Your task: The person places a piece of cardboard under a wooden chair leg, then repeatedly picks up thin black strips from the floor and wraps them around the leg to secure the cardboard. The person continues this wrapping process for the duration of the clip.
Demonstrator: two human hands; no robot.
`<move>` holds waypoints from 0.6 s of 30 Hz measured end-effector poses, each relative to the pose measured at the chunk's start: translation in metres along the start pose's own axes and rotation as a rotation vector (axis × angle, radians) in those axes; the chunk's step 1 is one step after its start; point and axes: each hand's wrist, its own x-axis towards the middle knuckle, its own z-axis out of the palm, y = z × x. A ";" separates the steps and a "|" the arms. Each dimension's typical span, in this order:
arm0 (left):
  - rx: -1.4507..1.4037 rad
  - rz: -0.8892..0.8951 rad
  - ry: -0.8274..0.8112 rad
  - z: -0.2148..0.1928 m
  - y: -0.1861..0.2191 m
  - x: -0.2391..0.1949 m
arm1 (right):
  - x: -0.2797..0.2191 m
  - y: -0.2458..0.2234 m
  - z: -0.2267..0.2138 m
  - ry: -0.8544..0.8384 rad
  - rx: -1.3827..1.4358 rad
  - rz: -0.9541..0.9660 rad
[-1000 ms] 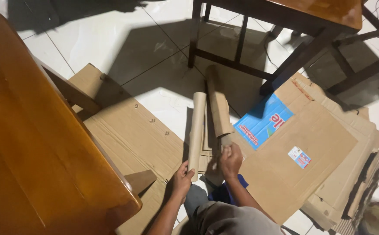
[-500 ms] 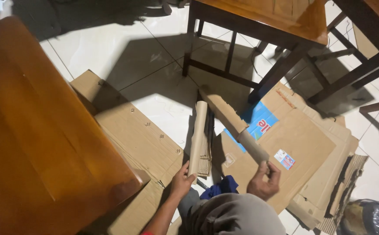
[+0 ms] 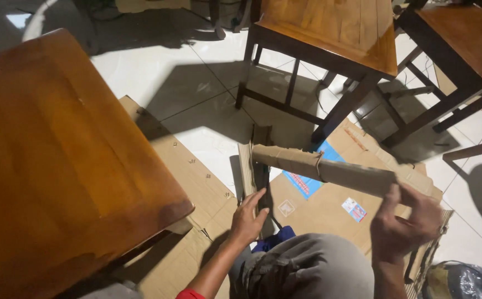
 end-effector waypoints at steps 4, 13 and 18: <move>-0.051 0.041 0.017 -0.019 0.042 -0.013 | 0.016 -0.015 -0.037 0.004 0.093 0.035; 0.012 0.166 0.120 -0.057 0.071 -0.005 | 0.075 -0.042 -0.107 0.021 0.193 -0.058; -0.070 0.360 0.233 -0.077 0.089 -0.011 | 0.114 -0.047 -0.141 -0.235 0.401 0.030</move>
